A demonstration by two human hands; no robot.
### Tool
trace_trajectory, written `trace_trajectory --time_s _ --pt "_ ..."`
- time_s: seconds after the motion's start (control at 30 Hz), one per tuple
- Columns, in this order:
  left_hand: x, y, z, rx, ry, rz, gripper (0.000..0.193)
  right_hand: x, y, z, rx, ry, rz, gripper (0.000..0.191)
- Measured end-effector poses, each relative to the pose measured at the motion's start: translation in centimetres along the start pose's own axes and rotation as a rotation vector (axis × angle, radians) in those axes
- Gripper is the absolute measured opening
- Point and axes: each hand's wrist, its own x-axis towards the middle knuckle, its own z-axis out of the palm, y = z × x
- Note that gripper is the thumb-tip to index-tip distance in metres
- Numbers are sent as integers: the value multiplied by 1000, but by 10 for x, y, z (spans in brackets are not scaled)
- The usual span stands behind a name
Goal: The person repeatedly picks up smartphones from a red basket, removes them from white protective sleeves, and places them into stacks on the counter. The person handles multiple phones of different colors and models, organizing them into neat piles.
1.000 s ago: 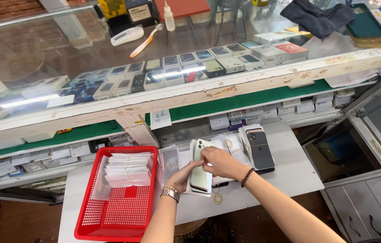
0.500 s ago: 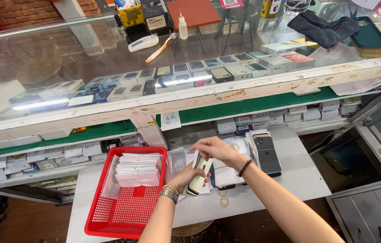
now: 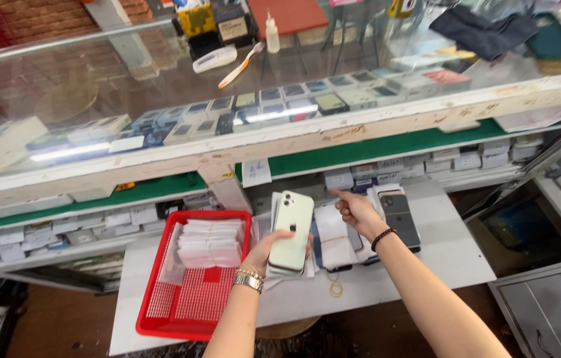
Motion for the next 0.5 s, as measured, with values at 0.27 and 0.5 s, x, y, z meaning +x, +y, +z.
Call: trace_trajectory --time_s 0.27,0.5 --pt "8 -24 -10 -10 347 278 61 -36 51 72 -66 -351 165 50" --pt "-1 -27 -37 76 473 213 59 -21 89 70 151 -403 287 33"
